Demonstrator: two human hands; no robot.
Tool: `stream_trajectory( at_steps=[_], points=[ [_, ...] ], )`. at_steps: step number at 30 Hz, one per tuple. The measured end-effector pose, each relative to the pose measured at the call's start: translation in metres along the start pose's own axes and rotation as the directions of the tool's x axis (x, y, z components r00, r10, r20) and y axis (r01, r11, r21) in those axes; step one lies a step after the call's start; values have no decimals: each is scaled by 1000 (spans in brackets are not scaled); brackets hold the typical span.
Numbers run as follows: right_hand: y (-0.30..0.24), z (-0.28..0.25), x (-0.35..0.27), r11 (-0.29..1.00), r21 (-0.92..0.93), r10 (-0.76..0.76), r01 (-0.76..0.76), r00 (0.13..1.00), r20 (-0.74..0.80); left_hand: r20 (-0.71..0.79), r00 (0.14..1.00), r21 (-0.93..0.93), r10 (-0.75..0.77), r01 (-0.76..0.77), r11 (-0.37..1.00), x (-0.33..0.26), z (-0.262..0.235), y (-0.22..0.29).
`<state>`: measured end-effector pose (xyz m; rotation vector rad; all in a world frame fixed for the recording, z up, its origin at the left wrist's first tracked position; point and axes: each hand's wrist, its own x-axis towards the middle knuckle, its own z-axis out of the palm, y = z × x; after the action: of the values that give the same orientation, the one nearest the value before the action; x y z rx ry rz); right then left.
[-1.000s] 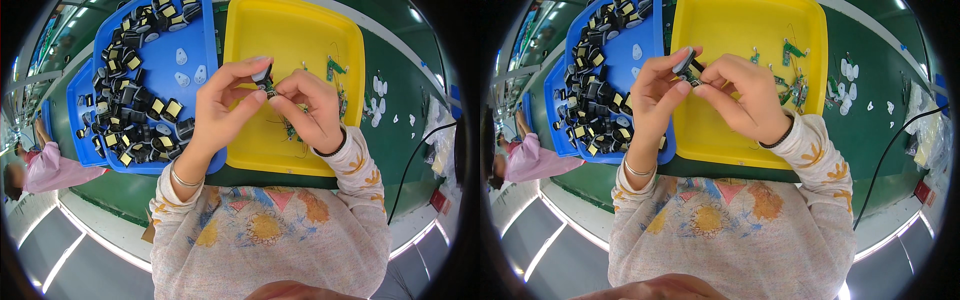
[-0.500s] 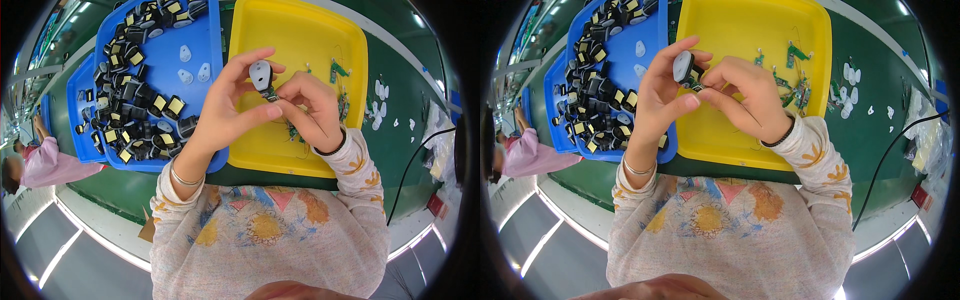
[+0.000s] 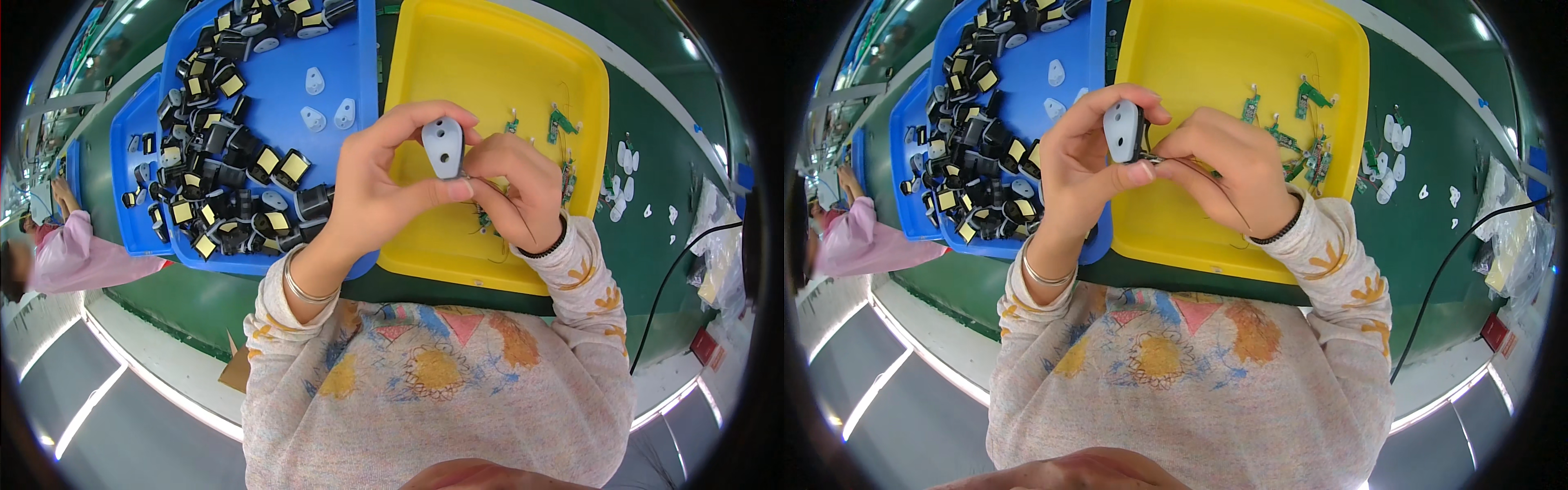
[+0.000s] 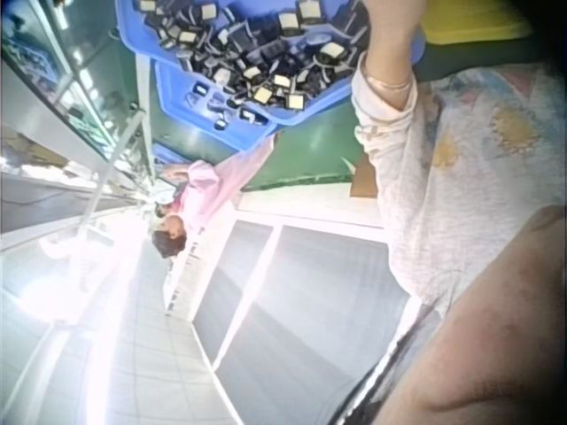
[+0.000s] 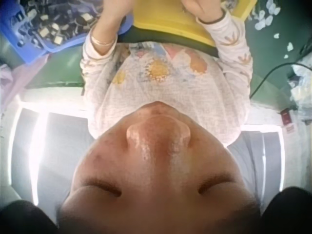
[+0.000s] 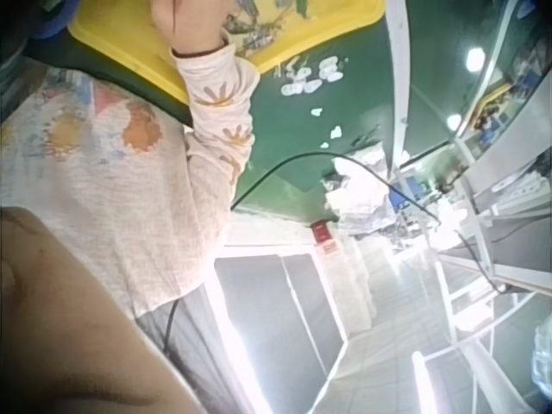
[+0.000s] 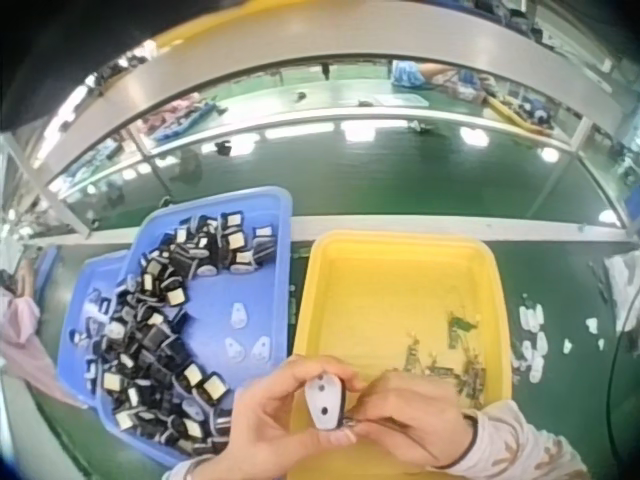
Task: The person inserts small green circuit boards into black plastic housings. They pick up a housing from a blue bin and a circuit board from a yellow tray, then fit the board into the housing by hand. The person repeats this process continuously, placing the assembled units back into the blue bin.
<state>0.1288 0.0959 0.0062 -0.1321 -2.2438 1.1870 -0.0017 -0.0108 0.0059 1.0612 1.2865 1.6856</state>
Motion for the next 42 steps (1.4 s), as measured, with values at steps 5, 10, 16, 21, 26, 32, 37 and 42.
stream_trajectory(
  at_steps=[5, 10, 16, 21, 26, 32, 37, 42],
  points=[
    [-1, 2, 9, 998, -53, -30, 29, 1000, -4, 22, 999, 65, 47, -48, 997, 1, -8, 3],
    [49, -7, 62, 967, -254, 19, -25, 999, -28, -126, 941, 788, 315, -98, 607, 21, -50, -5],
    [162, -67, 147, 559, -810, 69, -175, 984, -165, -514, 751, 734, 415, 635, -240, -5, -125, -3],
    [232, -99, 142, 374, -894, 286, -248, 948, -143, -654, 735, 675, 179, 674, -300, -8, -144, -4],
    [180, -106, 125, 603, -793, -28, 85, 996, 86, -396, 818, 889, 418, 454, -48, 1, -144, -7],
    [48, -48, 40, 415, -909, 409, -44, 901, 144, -199, 876, 950, 438, 63, 307, 12, -76, 9],
    [49, -20, 2, 621, -775, 293, -120, 952, 87, -72, 928, 826, 365, -150, 543, 12, -41, 1],
    [47, -11, 3, 697, -717, 204, -10, 961, 185, -98, 975, 675, 202, -84, 733, 8, -26, 0]
  ],
)
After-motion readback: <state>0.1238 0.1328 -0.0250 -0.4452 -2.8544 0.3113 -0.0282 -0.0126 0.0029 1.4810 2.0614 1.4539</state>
